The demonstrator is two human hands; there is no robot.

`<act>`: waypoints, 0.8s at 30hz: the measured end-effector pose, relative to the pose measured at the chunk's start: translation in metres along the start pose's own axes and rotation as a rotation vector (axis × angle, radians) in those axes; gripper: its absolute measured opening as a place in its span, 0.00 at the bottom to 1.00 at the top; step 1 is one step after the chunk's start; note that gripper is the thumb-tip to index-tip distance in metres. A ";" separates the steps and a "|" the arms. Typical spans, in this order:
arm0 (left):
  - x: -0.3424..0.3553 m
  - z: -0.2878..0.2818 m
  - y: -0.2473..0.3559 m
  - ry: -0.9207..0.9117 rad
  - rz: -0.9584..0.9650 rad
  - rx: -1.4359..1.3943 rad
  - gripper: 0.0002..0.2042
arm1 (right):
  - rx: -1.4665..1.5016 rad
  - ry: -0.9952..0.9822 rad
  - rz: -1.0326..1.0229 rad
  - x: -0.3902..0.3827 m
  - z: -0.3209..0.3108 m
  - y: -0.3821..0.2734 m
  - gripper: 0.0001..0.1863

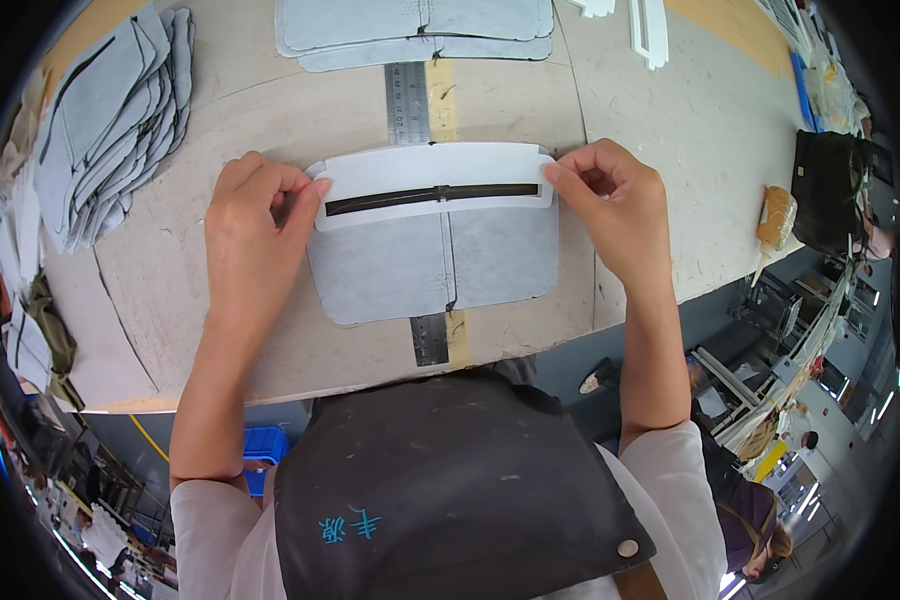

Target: Applying glue to and assembling small white fabric pouch components in a workshop.

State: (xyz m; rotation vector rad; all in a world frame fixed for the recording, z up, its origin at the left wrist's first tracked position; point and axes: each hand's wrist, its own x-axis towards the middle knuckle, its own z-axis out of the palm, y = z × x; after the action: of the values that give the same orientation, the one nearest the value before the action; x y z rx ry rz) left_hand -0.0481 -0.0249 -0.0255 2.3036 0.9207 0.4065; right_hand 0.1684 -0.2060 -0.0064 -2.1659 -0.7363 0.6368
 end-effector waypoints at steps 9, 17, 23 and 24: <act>0.001 -0.002 0.001 -0.024 0.020 0.042 0.07 | -0.252 0.019 -0.152 0.001 0.004 -0.003 0.05; 0.002 -0.001 0.004 -0.031 -0.023 0.033 0.07 | -0.307 0.055 -0.196 0.000 0.008 -0.002 0.05; 0.002 -0.002 0.004 -0.031 -0.017 0.050 0.07 | -0.319 0.076 -0.206 -0.001 0.011 -0.001 0.05; 0.002 -0.002 0.005 -0.028 -0.019 0.048 0.07 | -0.318 0.076 -0.207 -0.001 0.011 -0.001 0.05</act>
State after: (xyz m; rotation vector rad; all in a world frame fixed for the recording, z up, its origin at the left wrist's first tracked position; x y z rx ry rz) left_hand -0.0453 -0.0254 -0.0211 2.3362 0.9473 0.3470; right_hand 0.1606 -0.2007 -0.0123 -2.3421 -1.0622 0.3457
